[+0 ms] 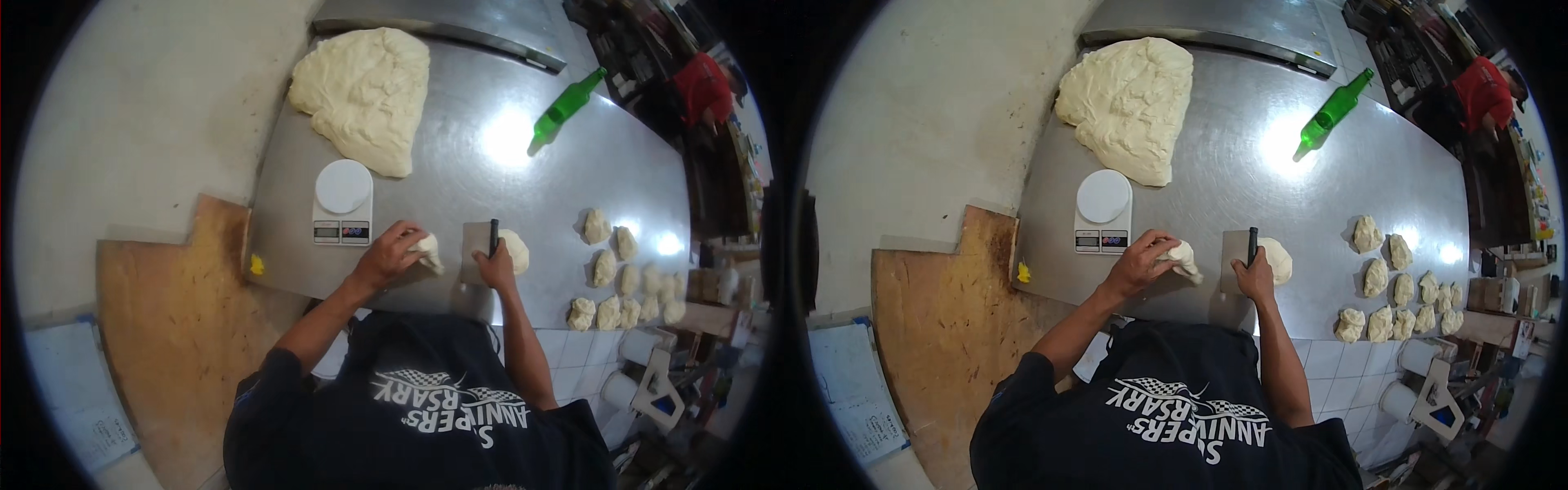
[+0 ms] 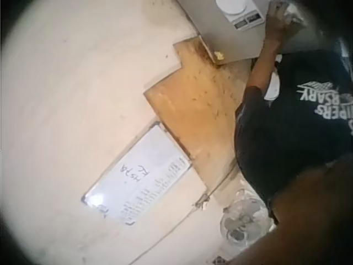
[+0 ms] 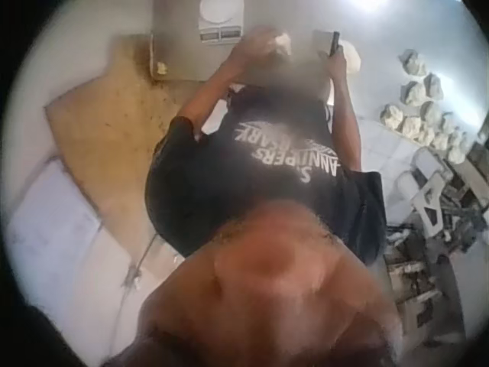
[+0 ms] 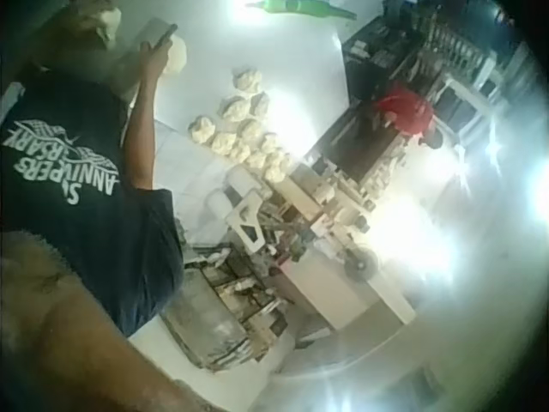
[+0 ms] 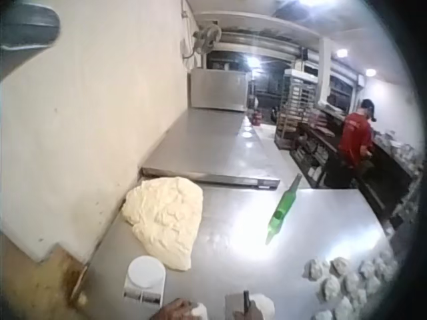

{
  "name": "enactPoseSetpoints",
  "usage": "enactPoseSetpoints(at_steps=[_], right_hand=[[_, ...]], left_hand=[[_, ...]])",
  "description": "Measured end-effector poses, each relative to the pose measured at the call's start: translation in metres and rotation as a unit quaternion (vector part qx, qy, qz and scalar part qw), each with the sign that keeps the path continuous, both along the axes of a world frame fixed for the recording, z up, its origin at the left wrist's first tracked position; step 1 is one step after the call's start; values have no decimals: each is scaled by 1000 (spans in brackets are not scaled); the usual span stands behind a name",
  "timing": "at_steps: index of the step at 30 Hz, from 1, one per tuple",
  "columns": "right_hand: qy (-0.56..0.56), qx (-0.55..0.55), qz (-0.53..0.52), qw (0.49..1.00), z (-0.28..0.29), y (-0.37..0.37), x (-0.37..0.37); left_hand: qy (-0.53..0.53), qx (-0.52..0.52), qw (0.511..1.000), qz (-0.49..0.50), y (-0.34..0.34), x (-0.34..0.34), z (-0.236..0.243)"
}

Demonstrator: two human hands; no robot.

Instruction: The person portions dough by cutting segments from a larger mass using a scraper, weighing each piece on a digital scale, and placing the measured portions onto a metal table.

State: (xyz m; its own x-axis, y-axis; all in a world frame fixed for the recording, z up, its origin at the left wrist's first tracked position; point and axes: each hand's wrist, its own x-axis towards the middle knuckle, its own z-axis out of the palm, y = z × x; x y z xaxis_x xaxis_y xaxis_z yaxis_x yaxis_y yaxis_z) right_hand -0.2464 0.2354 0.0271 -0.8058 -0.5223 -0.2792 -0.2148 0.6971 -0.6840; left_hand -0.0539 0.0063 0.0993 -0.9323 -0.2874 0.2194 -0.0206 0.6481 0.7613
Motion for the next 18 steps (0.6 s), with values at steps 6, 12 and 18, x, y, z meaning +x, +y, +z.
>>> enactPoseSetpoints(at_steps=[6, 12, 18], right_hand=[[38, 22, -19, 999, -2, -3, 9], [9, 2, -33, 999, 6, -3, 12], [-34, -63, -38, 997, -3, 4, 0]], left_hand=[[-42, -157, 985, 63, 33, -21, -59], [-76, -78, 994, 32, 22, -20, -63], [-77, 129, 984, 93, -8, -14, -47]])
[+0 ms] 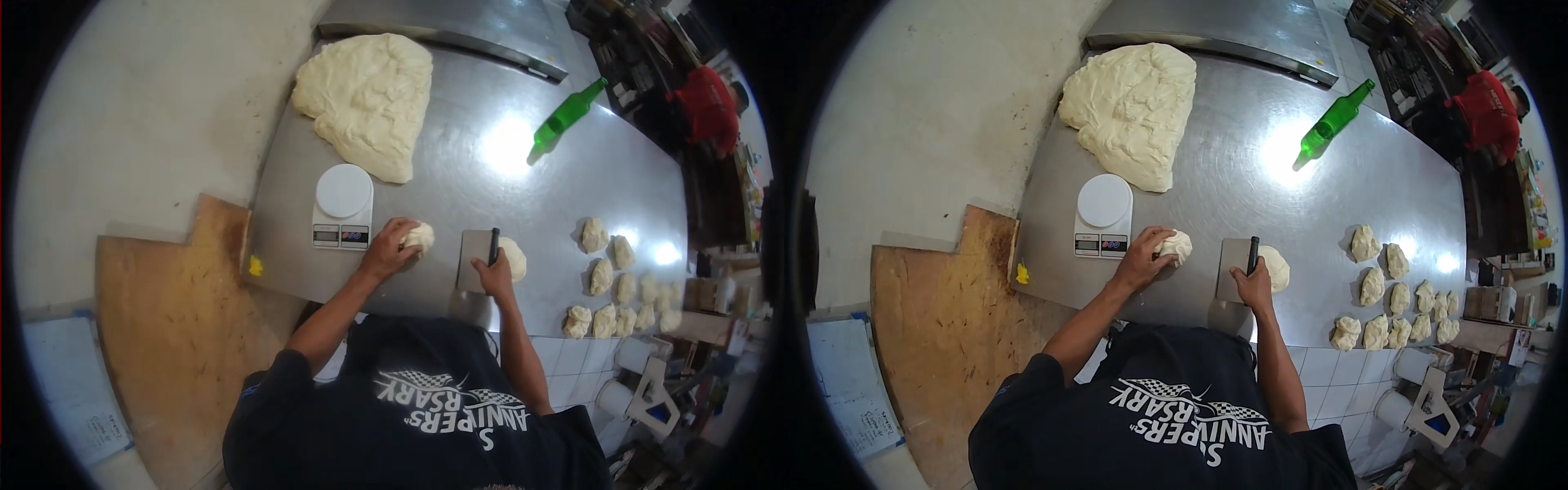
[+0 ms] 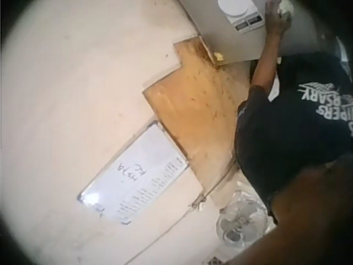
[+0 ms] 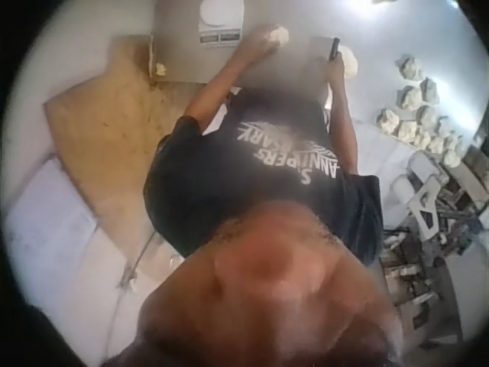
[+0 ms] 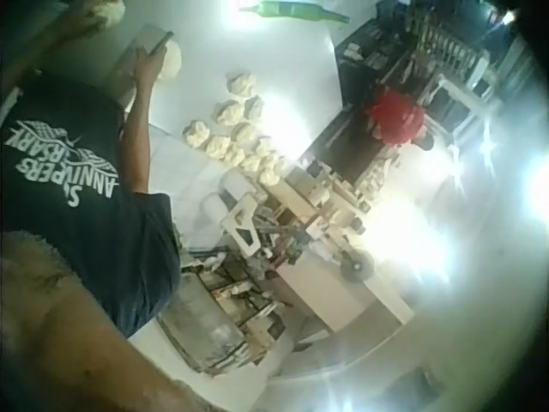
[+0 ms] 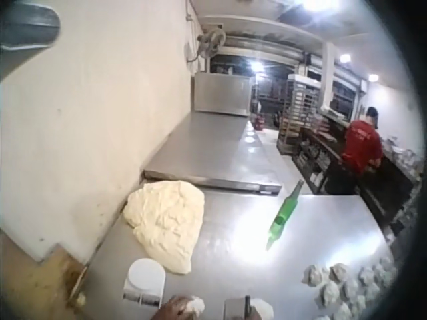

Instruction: The person portions dough by cutting segments from a larger mass using a scraper, weighing each piece on a digital scale, and placing the measured portions onto a metal table.

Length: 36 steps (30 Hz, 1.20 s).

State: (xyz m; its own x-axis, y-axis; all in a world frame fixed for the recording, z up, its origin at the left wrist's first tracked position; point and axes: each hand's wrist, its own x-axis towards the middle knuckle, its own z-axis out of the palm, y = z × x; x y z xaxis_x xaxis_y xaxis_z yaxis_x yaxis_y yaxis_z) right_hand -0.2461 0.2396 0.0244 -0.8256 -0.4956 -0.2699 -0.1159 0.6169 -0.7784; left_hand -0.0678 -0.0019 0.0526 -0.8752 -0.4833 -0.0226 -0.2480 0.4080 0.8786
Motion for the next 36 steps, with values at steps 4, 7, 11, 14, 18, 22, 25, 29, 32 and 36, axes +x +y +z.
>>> enactPoseSetpoints(at_steps=[4, 7, 11, 14, 18, 22, 25, 29, 32, 36], right_hand=[[-38, -19, -23, 999, 9, 0, 3], [-44, -39, -21, 998, -1, 3, 0], [-72, -47, -4, 996, 4, -5, 0], [-109, -67, -41, 991, 3, 5, -10], [-253, -200, -98, 941, 14, 18, 5], [-314, -314, -158, 882, 26, 40, 3], [-237, -222, -132, 937, 49, 44, -4], [-142, -123, -41, 981, 66, 51, -8], [-69, -91, 23, 993, 64, 58, -9], [5, -94, 85, 992, 45, 63, -12]], left_hand=[[52, -139, 987, 55, -39, 18, 39], [13, -236, 966, 100, -78, 24, 69], [-111, -285, 949, 71, -140, 42, 2], [-219, -342, 896, 180, -89, -1, 50], [-66, -311, 929, 192, -12, -22, -20], [-87, -173, 966, -171, 92, -59, -27], [18, -221, 973, -65, 138, -76, -66], [25, -190, 979, -73, 128, -73, -58], [18, -196, 977, -79, 115, -60, -58], [39, -184, 979, -73, 108, -48, -55]])
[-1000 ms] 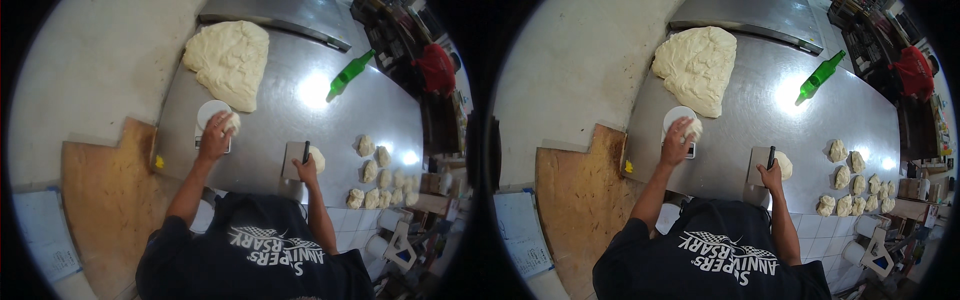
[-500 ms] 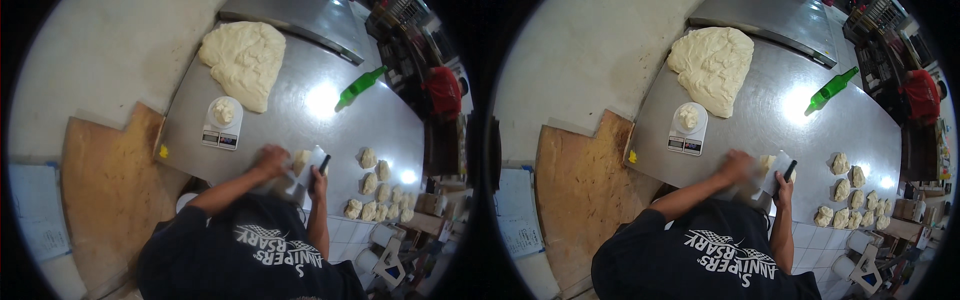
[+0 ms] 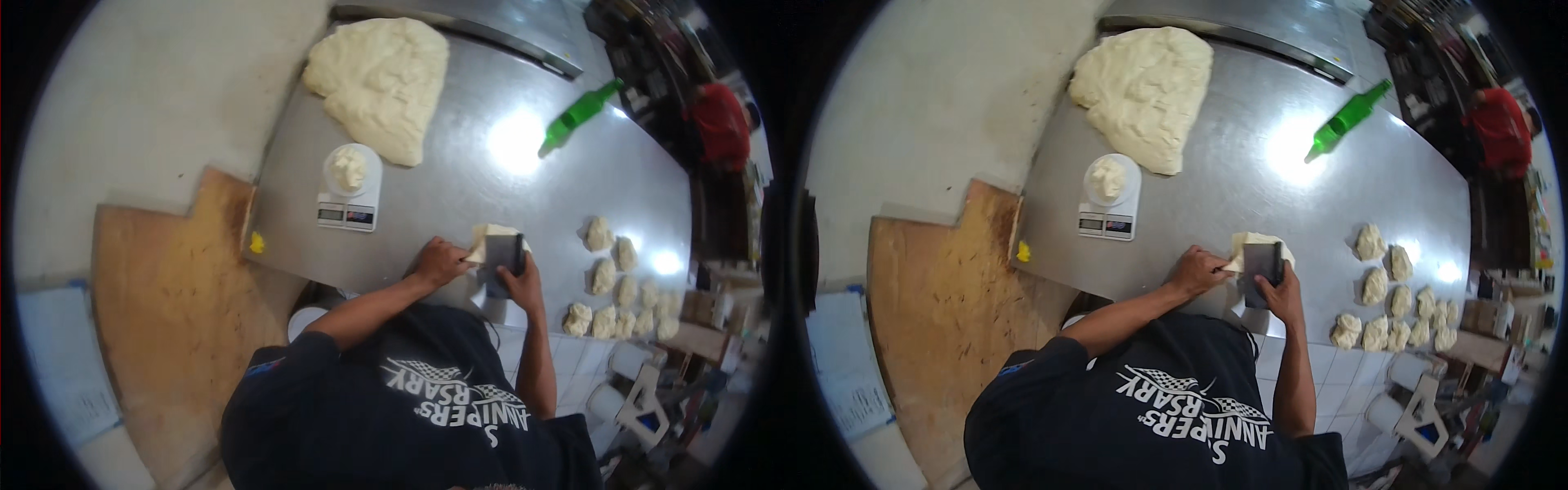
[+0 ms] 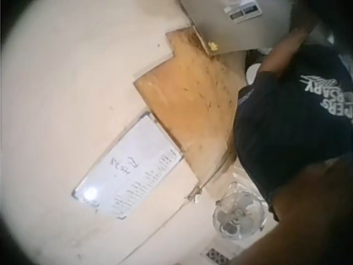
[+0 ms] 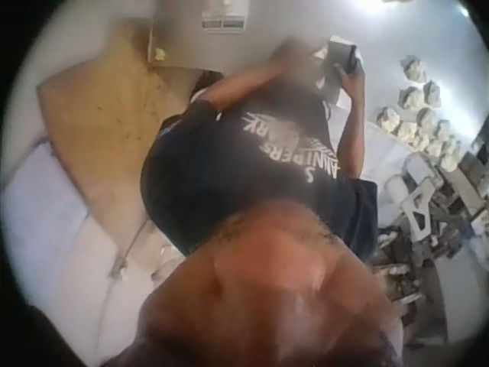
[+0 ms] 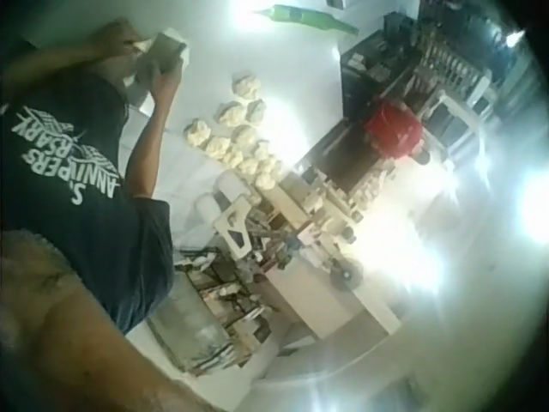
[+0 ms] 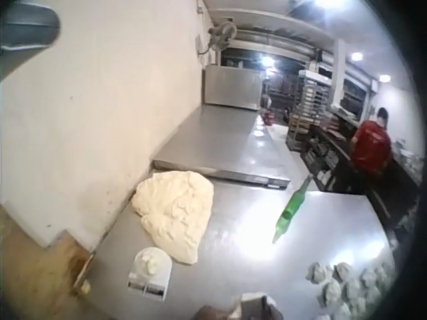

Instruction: The person portions dough by cutting segments from a larger mass using a scraper, weighing each piece on a digital scale, and placing the measured portions onto a metal table.

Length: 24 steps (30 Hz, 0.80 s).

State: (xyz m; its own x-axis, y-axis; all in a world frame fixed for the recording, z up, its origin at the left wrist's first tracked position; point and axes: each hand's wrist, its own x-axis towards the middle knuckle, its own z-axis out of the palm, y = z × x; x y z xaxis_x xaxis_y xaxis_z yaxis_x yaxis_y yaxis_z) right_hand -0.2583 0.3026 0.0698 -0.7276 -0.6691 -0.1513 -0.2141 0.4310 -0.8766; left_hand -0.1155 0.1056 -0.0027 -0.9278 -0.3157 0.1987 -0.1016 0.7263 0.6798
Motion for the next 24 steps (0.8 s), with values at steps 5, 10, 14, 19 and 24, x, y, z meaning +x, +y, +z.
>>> enactPoseSetpoints(at_steps=[5, 10, 14, 19, 24], right_hand=[[114, 182, 59, 975, -5, -30, 12], [148, 218, 19, 964, -19, -66, 41], [120, 229, 9, 966, -32, -85, 45], [83, 205, -13, 975, -41, -86, 44], [5, 101, 21, 995, -40, -83, 24]], left_hand=[[20, -11, 1000, 21, -5, 9, 0], [40, -16, 996, 72, -16, 14, 5], [48, 3, 986, 157, -62, 21, 39], [58, -237, 903, 353, -180, 60, 77], [-63, -309, 866, 389, -203, 63, 64]])
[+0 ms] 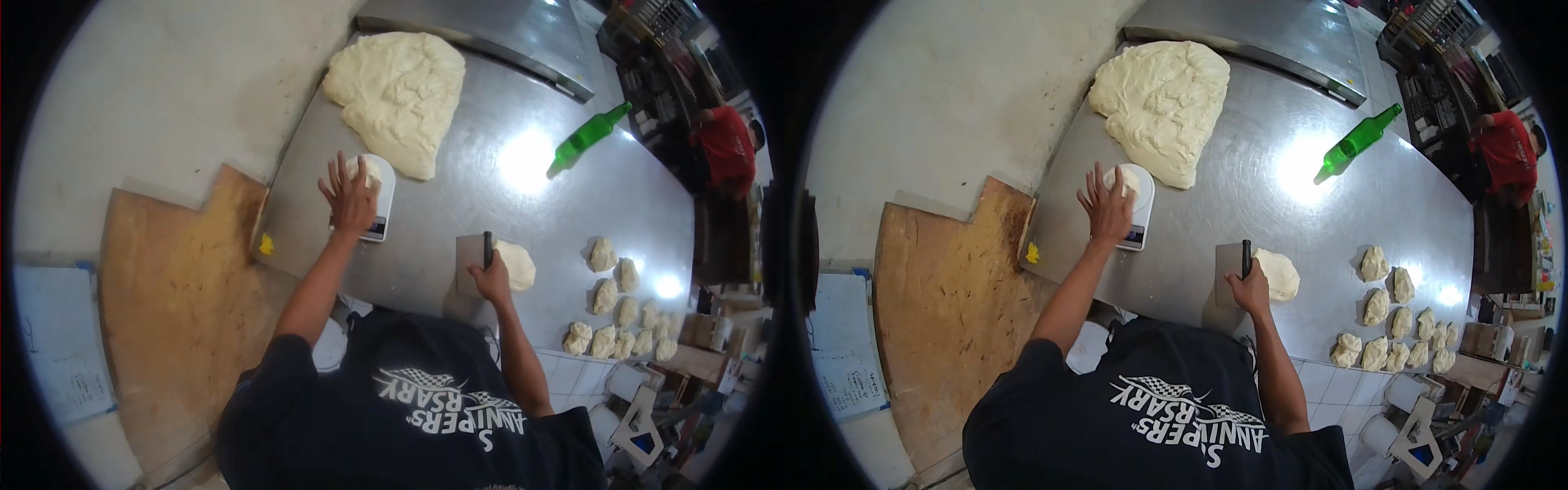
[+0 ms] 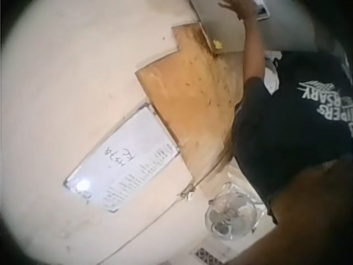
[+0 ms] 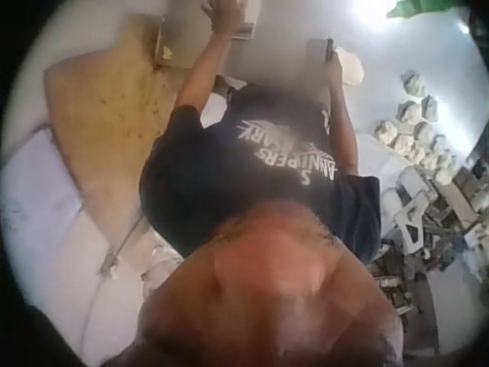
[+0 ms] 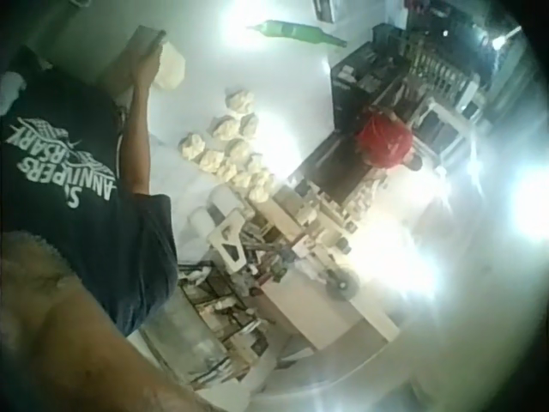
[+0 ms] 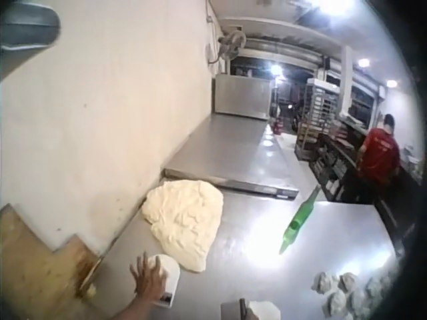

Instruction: The person portions dough by cutting segments from a larger mass using a scraper, weighing each piece on a digital scale, and placing the measured portions onto a metal table.

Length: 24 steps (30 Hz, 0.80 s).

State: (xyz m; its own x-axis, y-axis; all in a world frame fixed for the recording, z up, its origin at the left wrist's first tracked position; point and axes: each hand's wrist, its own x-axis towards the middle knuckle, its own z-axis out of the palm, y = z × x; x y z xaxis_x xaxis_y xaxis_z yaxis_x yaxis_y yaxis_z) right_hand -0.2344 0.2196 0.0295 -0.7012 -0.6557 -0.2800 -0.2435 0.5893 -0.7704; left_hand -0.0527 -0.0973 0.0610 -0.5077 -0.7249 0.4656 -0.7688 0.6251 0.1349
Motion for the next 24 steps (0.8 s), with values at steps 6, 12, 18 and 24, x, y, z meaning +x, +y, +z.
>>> enactPoseSetpoints(at_steps=[6, 12, 18, 24], right_hand=[[-361, -174, -166, 901, 22, 31, -5], [-245, -132, -179, 944, 40, 47, -1], [-129, -91, -160, 974, 35, 53, 0], [75, 20, -49, 996, 24, 47, -1]], left_hand=[[172, 259, 897, -313, 125, -37, -43], [87, 317, 878, -349, 206, -85, -56], [143, 413, 840, -321, 205, -81, -59], [84, 439, 847, -286, 200, -69, -53]])
